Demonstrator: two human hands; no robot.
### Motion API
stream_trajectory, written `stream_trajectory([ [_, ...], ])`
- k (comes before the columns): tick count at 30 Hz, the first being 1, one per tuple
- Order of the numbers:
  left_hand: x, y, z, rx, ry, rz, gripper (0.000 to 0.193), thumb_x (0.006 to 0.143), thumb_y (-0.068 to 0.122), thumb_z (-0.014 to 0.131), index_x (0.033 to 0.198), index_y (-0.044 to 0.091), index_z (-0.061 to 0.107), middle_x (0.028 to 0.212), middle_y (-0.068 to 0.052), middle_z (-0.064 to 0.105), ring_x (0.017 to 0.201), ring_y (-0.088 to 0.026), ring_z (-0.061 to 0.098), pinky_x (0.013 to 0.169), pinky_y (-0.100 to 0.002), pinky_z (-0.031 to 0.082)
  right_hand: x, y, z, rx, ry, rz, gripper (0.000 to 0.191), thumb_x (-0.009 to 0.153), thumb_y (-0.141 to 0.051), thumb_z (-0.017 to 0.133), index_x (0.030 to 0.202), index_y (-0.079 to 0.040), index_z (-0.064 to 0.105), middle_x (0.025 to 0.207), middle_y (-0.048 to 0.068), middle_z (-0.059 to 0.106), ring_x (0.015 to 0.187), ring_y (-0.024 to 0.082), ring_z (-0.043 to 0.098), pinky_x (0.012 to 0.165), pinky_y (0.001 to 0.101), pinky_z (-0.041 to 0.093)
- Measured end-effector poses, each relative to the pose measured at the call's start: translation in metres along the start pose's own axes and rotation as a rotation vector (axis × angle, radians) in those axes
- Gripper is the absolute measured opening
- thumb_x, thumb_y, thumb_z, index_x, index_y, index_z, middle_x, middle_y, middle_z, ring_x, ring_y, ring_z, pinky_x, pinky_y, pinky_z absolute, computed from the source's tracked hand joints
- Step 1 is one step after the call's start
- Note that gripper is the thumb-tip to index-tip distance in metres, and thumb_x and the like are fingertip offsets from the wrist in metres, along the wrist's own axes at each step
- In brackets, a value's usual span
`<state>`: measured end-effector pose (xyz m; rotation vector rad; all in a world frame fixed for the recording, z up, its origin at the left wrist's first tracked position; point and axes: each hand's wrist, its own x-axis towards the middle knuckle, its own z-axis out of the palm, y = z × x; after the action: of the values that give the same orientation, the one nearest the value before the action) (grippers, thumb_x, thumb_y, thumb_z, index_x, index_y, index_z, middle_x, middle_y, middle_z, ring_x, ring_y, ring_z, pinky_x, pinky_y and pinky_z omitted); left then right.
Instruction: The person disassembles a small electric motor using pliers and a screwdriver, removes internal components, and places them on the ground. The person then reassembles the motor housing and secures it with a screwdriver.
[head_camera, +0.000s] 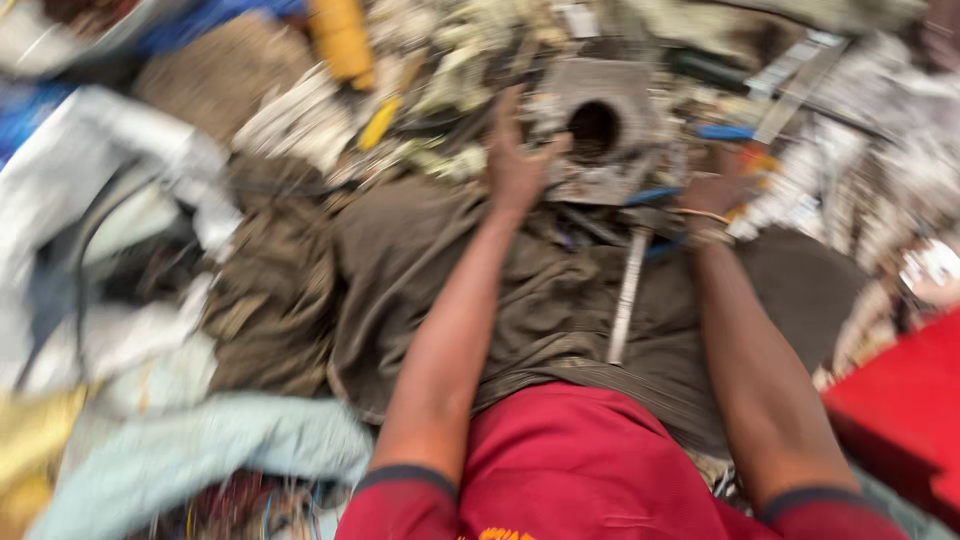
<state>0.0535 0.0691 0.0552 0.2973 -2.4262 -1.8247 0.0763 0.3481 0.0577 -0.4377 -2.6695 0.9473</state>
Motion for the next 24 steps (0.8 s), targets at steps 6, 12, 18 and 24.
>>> stream_trajectory([
  [6,0.001,-0.005,0.005,0.251,-0.087,0.059,0.093,0.083,0.036,0.084,0.158,0.019,0.031,0.152,-0.017,0.052,0.134,-0.039,0.055,0.104,-0.049,0.053,-0.033,-0.130,-0.023,0.718,0.195,0.045,0.021,0.107,-0.012,0.068,0.125,0.000,0.065,0.124,0.011,0.069,0.116,0.024,0.065,0.099,0.0398,0.056],
  [12,-0.001,0.000,-0.007,0.075,-0.099,-0.002,0.092,0.089,0.039,0.083,0.162,0.019,0.030,0.134,-0.015,0.064,0.119,-0.031,0.068,0.095,-0.043,0.061,-0.121,-0.282,-0.046,0.803,-0.438,-0.366,0.035,0.110,-0.016,0.070,0.138,-0.001,0.057,0.137,0.010,0.064,0.131,0.022,0.061,0.113,0.0354,0.052],
  [18,-0.009,0.036,-0.035,-0.718,-0.368,-0.103,0.096,0.076,0.021,0.095,0.155,0.015,0.041,0.127,-0.010,0.064,0.119,-0.023,0.067,0.105,-0.039,0.061,-0.070,-0.219,-0.069,0.766,-0.199,0.064,0.040,0.111,-0.016,0.072,0.144,0.001,0.058,0.135,0.010,0.067,0.123,0.019,0.064,0.106,0.0324,0.055],
  [24,-0.036,0.112,-0.049,-1.024,-0.659,-0.031,0.095,0.082,-0.001,0.092,0.161,0.016,0.041,0.145,-0.007,0.057,0.136,-0.021,0.056,0.126,-0.039,0.049,-0.073,-0.166,-0.089,1.275,-0.449,0.482,0.049,0.103,-0.027,0.064,0.144,-0.005,0.051,0.133,0.009,0.064,0.116,0.020,0.066,0.100,0.0385,0.058],
])
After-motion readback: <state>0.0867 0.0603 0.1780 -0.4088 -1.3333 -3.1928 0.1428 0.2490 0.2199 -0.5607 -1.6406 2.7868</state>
